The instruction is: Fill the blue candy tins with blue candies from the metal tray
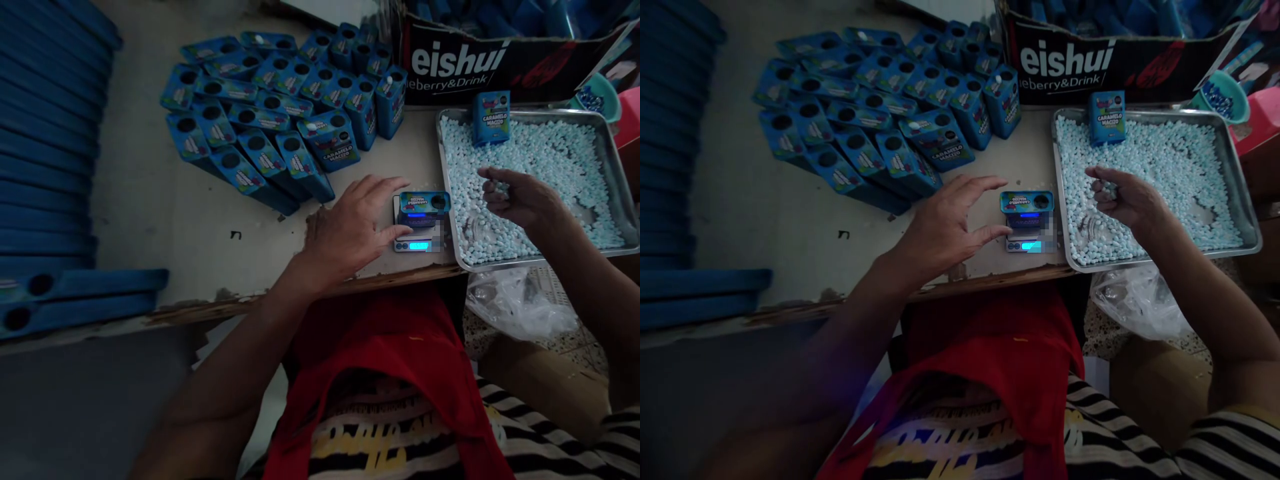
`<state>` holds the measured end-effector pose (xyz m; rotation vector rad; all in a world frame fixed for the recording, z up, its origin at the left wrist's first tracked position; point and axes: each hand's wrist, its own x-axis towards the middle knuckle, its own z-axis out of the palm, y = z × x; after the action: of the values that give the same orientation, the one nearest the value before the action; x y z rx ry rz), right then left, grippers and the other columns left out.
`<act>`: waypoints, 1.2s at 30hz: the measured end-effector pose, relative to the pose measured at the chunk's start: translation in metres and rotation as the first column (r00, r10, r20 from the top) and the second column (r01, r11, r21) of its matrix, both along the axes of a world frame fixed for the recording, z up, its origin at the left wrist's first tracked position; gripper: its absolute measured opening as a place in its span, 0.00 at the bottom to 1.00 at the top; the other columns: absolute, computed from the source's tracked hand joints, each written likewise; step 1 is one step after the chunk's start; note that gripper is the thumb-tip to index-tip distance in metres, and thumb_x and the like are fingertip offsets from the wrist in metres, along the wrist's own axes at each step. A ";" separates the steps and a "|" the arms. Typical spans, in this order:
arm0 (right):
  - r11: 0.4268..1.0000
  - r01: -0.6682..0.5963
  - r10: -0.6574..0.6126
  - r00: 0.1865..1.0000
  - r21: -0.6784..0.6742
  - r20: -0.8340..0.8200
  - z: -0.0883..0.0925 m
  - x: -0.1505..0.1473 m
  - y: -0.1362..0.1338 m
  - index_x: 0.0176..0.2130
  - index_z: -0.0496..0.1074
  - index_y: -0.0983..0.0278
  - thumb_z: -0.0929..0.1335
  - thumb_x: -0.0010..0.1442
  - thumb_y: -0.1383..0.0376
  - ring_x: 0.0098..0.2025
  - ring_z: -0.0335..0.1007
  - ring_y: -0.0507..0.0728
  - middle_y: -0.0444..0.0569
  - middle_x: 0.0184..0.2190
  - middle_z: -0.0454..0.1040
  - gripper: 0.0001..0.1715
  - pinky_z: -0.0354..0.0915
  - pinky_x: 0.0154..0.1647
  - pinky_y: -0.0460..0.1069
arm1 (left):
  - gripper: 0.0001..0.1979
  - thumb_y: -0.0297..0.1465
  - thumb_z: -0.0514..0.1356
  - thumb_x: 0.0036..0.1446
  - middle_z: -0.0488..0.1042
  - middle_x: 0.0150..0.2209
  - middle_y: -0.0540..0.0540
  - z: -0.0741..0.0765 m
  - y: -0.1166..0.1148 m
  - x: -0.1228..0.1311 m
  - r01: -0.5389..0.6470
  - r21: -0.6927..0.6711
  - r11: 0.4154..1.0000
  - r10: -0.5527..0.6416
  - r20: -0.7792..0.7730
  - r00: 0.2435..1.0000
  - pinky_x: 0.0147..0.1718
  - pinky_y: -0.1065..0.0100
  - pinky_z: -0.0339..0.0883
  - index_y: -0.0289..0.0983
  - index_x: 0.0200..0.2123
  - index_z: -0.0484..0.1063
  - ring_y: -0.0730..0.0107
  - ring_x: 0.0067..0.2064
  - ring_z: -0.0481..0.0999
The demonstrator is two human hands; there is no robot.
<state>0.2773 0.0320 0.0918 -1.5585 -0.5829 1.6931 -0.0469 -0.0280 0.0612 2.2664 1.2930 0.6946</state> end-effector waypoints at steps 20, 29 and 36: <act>0.937 -0.313 0.299 0.948 0.155 0.109 0.012 -0.042 0.038 0.35 0.71 0.60 0.80 0.69 0.48 0.17 0.48 0.44 0.35 0.22 0.60 0.24 0.44 0.15 0.42 | 0.41 0.28 0.83 0.49 0.83 0.58 0.43 -0.046 0.022 0.036 -0.088 -0.283 0.955 0.189 0.354 0.916 0.60 0.57 0.76 0.42 0.64 0.73 0.54 0.59 0.84; 0.886 -0.389 0.357 0.920 0.254 0.164 0.008 -0.053 0.039 0.32 0.71 0.62 0.81 0.64 0.48 0.20 0.49 0.45 0.38 0.21 0.63 0.27 0.43 0.18 0.42 | 0.20 0.30 0.76 0.60 0.84 0.54 0.40 -0.021 0.025 0.061 0.035 -0.118 0.992 -0.024 0.098 0.995 0.60 0.54 0.77 0.38 0.55 0.81 0.49 0.59 0.83; 0.423 -0.809 0.178 0.516 0.408 0.838 -0.011 -0.153 0.062 0.53 0.83 0.59 0.75 0.69 0.59 0.30 0.70 0.58 0.45 0.28 0.76 0.14 0.61 0.34 0.50 | 0.16 0.34 0.76 0.56 0.85 0.50 0.45 0.020 -0.018 -0.096 -0.321 0.058 0.945 0.322 -0.006 0.947 0.54 0.57 0.79 0.42 0.48 0.82 0.54 0.52 0.84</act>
<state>0.1246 0.0941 0.0804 -1.2875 -2.1610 0.8227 -0.1425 -0.0459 0.0809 2.1264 1.6940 0.8341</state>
